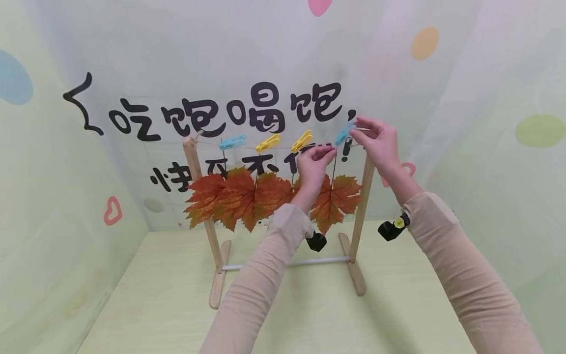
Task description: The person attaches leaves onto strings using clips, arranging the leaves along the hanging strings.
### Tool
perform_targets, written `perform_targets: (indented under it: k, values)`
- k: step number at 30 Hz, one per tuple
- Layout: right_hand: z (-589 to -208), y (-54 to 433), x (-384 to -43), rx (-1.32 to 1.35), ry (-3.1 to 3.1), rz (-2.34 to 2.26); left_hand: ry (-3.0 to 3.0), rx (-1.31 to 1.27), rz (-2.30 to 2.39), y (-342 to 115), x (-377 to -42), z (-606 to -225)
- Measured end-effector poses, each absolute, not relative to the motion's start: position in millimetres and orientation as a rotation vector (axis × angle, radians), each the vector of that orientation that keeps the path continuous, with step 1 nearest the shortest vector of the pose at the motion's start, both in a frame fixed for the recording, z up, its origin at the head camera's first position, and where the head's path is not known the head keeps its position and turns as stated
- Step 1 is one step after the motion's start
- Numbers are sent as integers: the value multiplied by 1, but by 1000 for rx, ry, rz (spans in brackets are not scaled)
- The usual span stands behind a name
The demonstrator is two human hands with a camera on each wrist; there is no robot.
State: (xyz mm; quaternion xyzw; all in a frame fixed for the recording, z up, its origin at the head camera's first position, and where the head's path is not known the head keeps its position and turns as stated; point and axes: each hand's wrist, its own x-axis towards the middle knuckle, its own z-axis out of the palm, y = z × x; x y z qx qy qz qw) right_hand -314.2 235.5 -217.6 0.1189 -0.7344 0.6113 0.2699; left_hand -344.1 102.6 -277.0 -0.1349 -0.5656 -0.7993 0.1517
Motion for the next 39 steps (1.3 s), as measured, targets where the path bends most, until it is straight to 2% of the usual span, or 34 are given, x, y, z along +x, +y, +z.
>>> perform_targets:
  k: [6, 14, 20, 27, 39]
  values:
    - [-220, 238, -314, 342, -1918, 1677, -1687, -412, -2237, 91, -327, -270]
    - [-227, 253, -308, 435, -1852, 1685, -1743, -486, -2195, 81, -338, -283]
    - [-240, 267, -297, 467, -1922, 1591, -1780, -567, -2126, 66, -329, -292]
    - [-273, 282, -290, 471, -2027, 1533, -1933, -651, -1938, 34, -321, -309]
    - [-346, 296, -273, 438, -2201, 1497, -2240, -554, -1760, -41, -304, -355]
